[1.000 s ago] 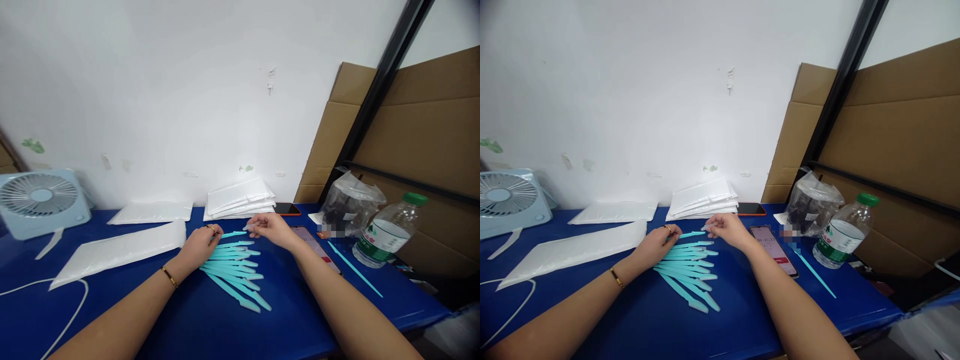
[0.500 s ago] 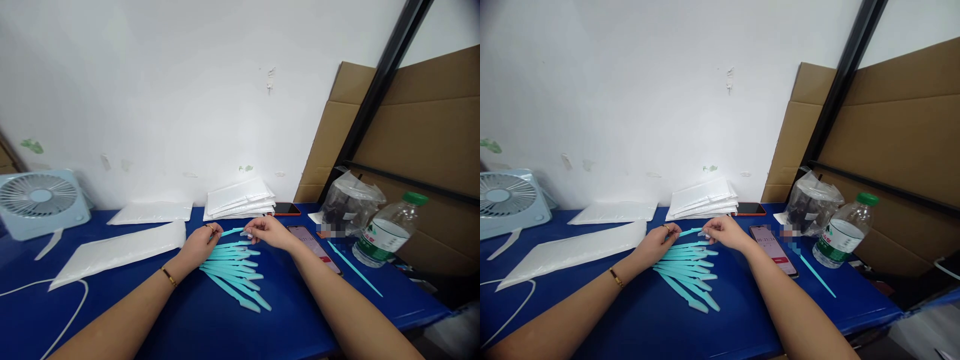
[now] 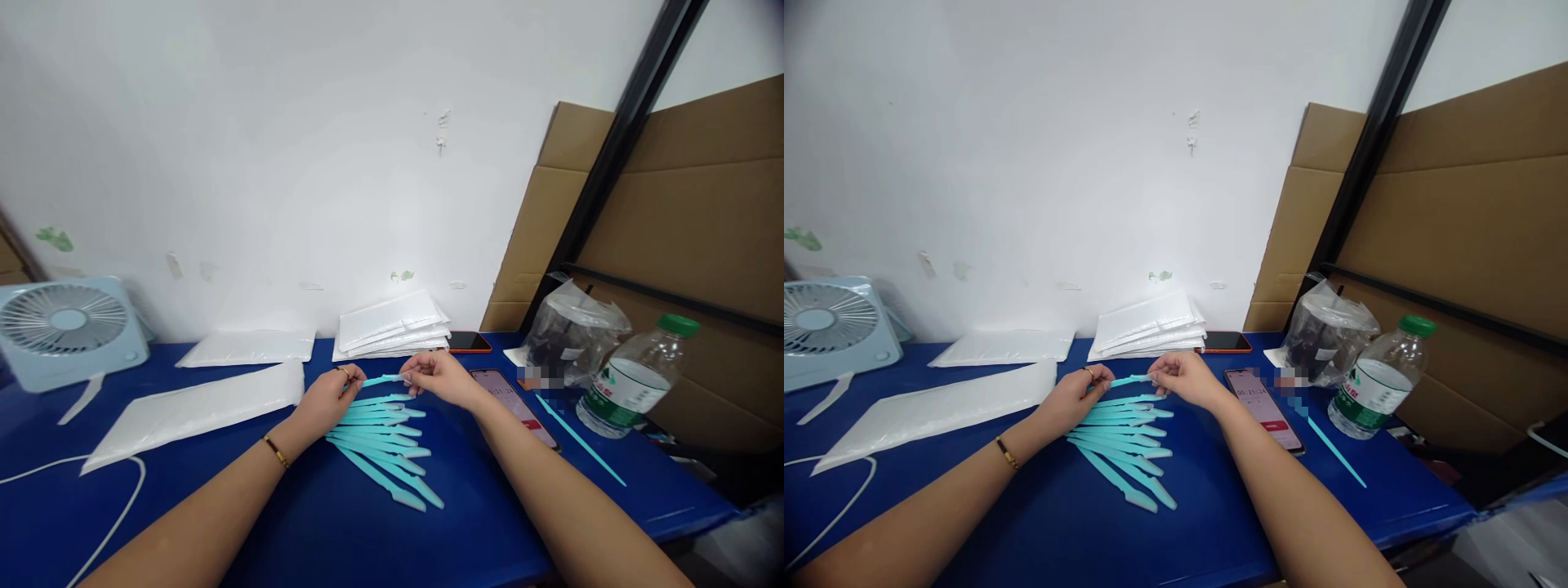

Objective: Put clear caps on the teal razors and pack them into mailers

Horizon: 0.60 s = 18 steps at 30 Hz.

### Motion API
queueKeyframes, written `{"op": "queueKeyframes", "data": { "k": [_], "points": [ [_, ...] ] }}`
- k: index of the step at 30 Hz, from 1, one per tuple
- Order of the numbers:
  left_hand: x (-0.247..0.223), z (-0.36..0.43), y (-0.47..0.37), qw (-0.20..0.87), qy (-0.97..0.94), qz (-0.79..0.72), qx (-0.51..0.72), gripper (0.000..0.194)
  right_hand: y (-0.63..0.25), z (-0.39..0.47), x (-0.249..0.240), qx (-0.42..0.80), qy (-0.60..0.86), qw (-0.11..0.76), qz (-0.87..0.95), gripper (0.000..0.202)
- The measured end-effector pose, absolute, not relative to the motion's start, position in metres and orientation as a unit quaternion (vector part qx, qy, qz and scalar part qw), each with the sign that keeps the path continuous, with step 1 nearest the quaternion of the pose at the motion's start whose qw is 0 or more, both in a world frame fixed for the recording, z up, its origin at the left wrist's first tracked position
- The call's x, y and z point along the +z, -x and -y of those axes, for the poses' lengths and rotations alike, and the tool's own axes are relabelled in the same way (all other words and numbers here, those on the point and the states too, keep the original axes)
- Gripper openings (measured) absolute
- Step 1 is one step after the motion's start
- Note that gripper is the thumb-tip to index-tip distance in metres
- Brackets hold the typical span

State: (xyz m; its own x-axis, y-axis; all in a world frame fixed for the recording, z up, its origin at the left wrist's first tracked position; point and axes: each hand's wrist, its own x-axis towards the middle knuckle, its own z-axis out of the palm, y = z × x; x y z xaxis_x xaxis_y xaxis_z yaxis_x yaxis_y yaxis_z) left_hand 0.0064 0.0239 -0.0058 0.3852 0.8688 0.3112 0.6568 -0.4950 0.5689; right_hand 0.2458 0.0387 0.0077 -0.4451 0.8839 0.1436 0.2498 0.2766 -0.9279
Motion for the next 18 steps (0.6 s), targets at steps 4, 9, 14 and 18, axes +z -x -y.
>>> {"op": "queueKeyframes", "data": {
  "k": [4,9,14,18],
  "points": [
    [-0.0057,-0.0241,-0.0063,0.18,-0.812,-0.468,0.299,0.022,-0.247,-0.0389,0.0089,0.435,0.404,0.367,0.716,0.028],
    [-0.0072,-0.024,-0.0064,0.179,-0.811,-0.465,0.305,0.023,-0.2458,-0.0393,0.0079,0.447,0.398,0.355,0.718,0.026],
    [-0.0082,-0.0245,-0.0065,0.18,-0.811,-0.467,0.303,0.023,-0.245,-0.0384,0.0097,0.435,0.407,0.378,0.709,0.026],
    [-0.0077,-0.0241,-0.0064,0.182,-0.811,-0.464,0.306,0.021,-0.2447,-0.0385,0.0092,0.438,0.403,0.373,0.712,0.027]
  ]
}}
